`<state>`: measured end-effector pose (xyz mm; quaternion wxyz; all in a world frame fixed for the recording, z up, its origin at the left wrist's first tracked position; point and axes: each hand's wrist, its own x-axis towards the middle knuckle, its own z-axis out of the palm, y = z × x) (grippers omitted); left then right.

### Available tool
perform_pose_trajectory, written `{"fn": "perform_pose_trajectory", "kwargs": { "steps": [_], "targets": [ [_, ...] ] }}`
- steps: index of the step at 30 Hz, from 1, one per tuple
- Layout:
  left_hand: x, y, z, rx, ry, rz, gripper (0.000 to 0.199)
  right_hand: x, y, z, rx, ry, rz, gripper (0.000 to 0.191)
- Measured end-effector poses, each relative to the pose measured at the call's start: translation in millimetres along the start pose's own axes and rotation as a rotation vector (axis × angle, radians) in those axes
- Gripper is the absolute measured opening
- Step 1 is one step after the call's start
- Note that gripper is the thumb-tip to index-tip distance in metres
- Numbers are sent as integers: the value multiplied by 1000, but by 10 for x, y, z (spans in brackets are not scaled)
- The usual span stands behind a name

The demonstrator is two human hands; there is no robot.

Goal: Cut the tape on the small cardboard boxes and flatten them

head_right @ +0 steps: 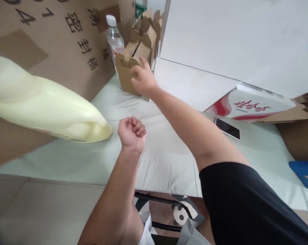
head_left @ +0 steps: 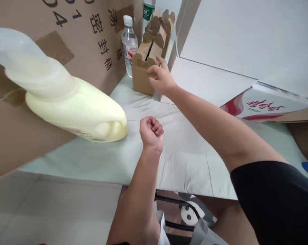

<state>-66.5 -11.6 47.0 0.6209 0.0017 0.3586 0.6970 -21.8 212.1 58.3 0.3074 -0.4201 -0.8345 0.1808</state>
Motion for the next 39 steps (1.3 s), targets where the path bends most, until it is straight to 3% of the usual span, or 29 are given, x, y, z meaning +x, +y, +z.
{"fn": "perform_pose_trajectory", "kwargs": {
  "steps": [3, 5, 10, 13, 16, 21, 25, 28, 32, 36, 39],
  "targets": [
    [-82, -45, -27, 219, -26, 383, 39, 170, 13, 88, 27, 11, 12, 24],
    [-172, -61, -44, 369, -94, 577, 41, 0, 7, 36, 106, 65, 9, 25],
    [-396, -85, -65, 576, -220, 901, 36, -1096, -160, -363, 316, 118, 16, 17],
    [-486, -116, -45, 571, -193, 1116, 29, -1833, -307, -649, 406, 218, 42, 19],
    [-542, -119, 14, 501, -116, 1236, 27, -2442, -392, -905, 460, 332, 89, 21],
    [-482, -107, 149, 703, -84, 1231, 16, -3183, -340, -1190, 538, 515, 132, 23],
    [-310, -226, 194, 941, -153, 1136, 27, -3519, -272, -1273, 553, 622, 156, 23],
    [-184, -345, 179, 1099, -247, 1124, 29, -3611, -291, -1360, 570, 665, 155, 23],
    [-87, -445, 186, 1185, -334, 1008, 21, -3652, -351, -1537, 586, 655, 72, 27],
    [-113, -477, 257, 1204, -410, 960, 18, -3736, -357, -1636, 555, 551, 35, 29],
    [-164, -483, 296, 1204, -424, 973, 16, -3787, -322, -1604, 523, 567, 64, 28]
  ]
}}
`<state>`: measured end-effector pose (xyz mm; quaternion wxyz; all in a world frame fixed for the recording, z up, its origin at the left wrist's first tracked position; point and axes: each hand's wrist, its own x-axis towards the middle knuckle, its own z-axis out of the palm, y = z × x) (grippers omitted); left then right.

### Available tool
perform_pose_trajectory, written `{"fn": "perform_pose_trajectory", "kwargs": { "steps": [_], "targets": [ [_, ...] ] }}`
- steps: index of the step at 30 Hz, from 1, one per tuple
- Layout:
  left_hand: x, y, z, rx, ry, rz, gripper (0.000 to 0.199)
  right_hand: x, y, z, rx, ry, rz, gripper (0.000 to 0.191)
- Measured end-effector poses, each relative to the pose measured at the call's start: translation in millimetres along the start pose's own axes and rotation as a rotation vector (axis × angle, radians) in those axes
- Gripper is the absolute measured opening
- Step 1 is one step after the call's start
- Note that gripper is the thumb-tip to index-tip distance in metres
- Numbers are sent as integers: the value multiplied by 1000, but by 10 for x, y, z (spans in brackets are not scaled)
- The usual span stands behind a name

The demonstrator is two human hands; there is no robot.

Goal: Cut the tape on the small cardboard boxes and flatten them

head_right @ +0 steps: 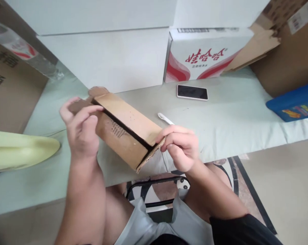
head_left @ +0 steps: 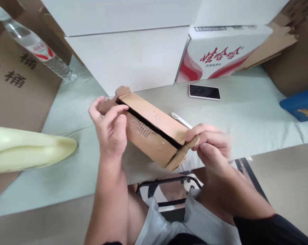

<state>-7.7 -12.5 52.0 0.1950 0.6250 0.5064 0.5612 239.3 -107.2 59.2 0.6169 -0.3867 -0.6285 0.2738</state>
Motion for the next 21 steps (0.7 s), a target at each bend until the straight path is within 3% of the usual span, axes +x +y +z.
{"fn": "perform_pose_trajectory", "kwargs": {
  "steps": [5, 10, 13, 17, 21],
  "targets": [
    [-32, -64, -7, 23, -15, 94, 14, 6, 82, 0, 7, 63, -75, 17],
    [-54, -248, -52, -10, 145, 121, 14, 105, 96, -95, -197, -166, -224, 21],
    [-55, -270, -48, -42, 166, 172, 15, 109, 156, -113, -239, -188, -269, 22],
    [-53, -156, 19, -201, 293, 216, 9, 25, 239, -92, -212, -64, -168, 30],
    [-77, -48, 44, -253, 330, 129, 3, -42, 221, -74, -108, -14, 72, 32]
  ]
}}
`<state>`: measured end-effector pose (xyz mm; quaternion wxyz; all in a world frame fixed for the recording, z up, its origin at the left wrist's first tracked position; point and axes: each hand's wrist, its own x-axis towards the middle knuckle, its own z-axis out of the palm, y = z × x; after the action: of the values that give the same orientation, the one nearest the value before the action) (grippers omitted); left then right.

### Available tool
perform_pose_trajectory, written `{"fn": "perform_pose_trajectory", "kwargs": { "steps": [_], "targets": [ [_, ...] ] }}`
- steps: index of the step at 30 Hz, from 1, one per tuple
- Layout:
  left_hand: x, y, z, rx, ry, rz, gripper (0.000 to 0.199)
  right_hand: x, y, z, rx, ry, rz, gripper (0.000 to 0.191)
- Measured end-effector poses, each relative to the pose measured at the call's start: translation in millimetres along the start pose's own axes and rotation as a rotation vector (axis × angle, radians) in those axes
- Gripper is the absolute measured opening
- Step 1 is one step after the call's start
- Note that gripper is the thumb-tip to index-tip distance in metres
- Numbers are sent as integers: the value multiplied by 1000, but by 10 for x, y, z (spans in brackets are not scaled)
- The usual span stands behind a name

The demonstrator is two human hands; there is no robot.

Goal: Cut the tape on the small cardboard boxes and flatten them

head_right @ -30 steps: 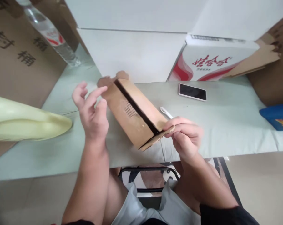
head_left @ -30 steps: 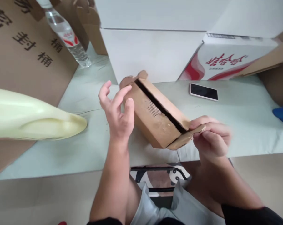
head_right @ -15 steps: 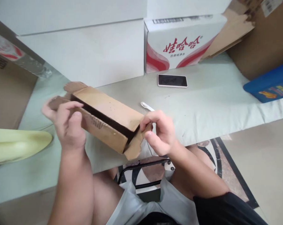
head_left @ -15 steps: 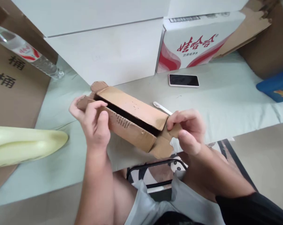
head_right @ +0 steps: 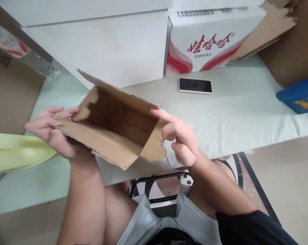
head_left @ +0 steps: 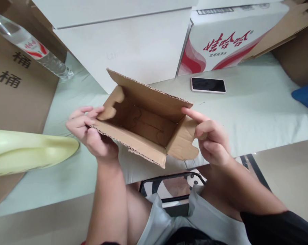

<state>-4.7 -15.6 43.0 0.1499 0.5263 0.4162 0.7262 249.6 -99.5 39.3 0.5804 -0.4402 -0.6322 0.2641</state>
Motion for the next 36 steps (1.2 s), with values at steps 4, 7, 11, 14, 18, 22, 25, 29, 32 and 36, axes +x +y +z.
{"fn": "perform_pose_trajectory", "kwargs": {
  "steps": [4, 7, 11, 14, 18, 22, 25, 29, 32, 36],
  "targets": [
    [9, -74, -59, -26, -29, -31, 2, 15, 5, 36, 50, 11, 30, 17],
    [52, -239, -96, -118, -77, 96, 9, 34, 89, 97, -10, 49, -56, 6],
    [89, -411, -119, -165, -122, 259, 22, 39, 196, 161, -119, 23, -87, 35],
    [73, -440, -141, -109, -150, 230, 26, 61, 211, 178, -210, -37, -96, 35],
    [50, -426, -168, -86, -162, 205, 31, 106, 177, 185, -312, -99, -125, 18],
    [58, -409, -184, -28, -193, 172, 34, 101, 146, 176, -333, -49, -153, 14],
    [64, -400, -187, -14, -201, 169, 36, 93, 152, 148, -407, 132, -186, 21],
    [53, -387, -181, -32, -219, 150, 36, 93, 207, 129, -421, 155, -180, 56],
    [43, -375, -181, -33, -234, 146, 36, 78, 253, 139, -311, 42, -78, 78],
    [40, -378, -196, -14, -241, 150, 37, 72, 265, 137, -257, -79, -14, 53]
  ]
}}
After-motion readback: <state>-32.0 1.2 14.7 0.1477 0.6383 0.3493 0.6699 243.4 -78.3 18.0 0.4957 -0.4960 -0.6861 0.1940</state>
